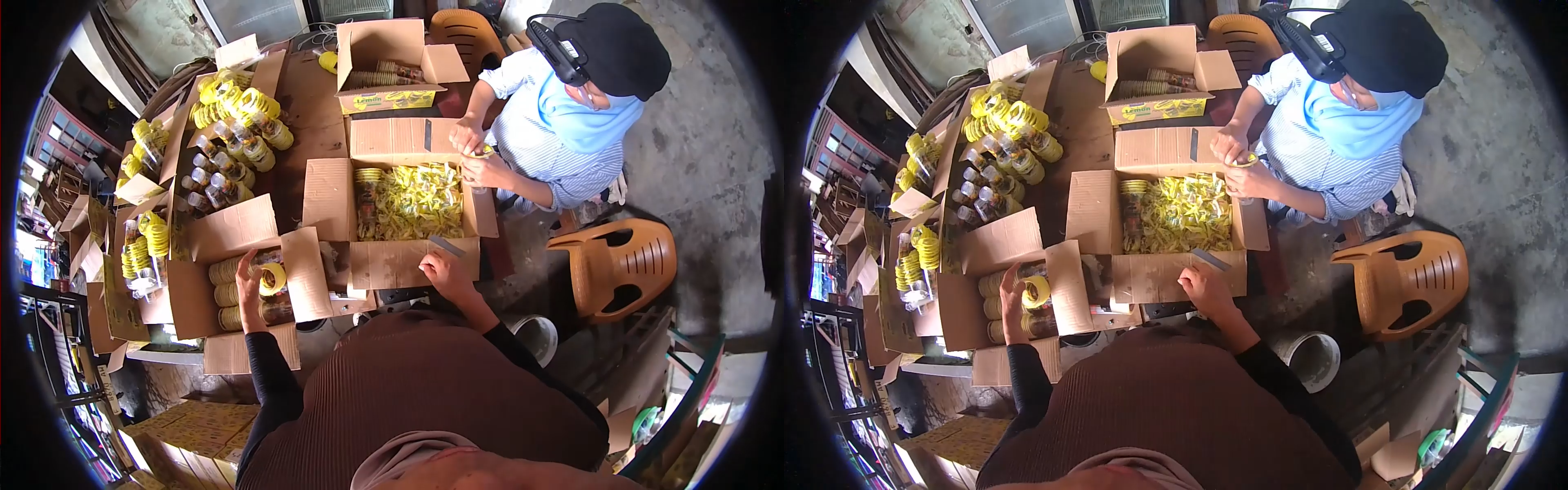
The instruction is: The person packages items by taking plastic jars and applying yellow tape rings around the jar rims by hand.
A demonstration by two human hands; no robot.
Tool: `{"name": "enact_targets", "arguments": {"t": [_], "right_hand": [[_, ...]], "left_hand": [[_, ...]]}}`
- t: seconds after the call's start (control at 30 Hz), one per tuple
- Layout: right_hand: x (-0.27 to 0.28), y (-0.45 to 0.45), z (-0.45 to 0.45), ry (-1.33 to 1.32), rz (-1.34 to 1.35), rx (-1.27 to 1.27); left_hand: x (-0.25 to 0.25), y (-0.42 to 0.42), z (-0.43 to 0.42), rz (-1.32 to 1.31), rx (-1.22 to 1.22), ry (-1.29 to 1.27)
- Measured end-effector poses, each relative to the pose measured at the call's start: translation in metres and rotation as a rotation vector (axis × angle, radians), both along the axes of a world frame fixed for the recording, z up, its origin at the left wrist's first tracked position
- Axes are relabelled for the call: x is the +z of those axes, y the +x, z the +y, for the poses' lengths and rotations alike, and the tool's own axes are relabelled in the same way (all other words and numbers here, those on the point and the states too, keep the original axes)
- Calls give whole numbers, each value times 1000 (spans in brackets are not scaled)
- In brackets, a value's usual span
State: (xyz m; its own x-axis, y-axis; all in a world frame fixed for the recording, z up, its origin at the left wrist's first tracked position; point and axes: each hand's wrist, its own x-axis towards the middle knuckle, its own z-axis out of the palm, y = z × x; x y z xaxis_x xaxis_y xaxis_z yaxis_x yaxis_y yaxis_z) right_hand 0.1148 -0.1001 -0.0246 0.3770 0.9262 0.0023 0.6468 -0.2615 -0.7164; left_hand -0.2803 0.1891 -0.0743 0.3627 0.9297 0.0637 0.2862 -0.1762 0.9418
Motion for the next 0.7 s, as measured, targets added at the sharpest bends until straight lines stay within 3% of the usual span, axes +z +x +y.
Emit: {"name": "enact_targets", "arguments": {"t": [0.13,0.2,0.23,0.3,0.57,0.7], "right_hand": [[6,-1,-2,31,-27,-8],[10,-5,-4,38,-85,-7],[9,-7,-6,33,-88,-14],[7,-11,-11,13,-54,-32],[7,-25,-25,11,-101,-88],[4,-29,-30,-3,-100,-88]], "left_hand": [[-6,-7,1,-39,-30,-62],[-13,-12,9,199,-1,-59],[-21,-14,14,197,-9,-63],[-26,-11,17,-39,36,-245],[-17,-8,16,284,208,-71],[-14,-2,13,164,301,-316]]}}
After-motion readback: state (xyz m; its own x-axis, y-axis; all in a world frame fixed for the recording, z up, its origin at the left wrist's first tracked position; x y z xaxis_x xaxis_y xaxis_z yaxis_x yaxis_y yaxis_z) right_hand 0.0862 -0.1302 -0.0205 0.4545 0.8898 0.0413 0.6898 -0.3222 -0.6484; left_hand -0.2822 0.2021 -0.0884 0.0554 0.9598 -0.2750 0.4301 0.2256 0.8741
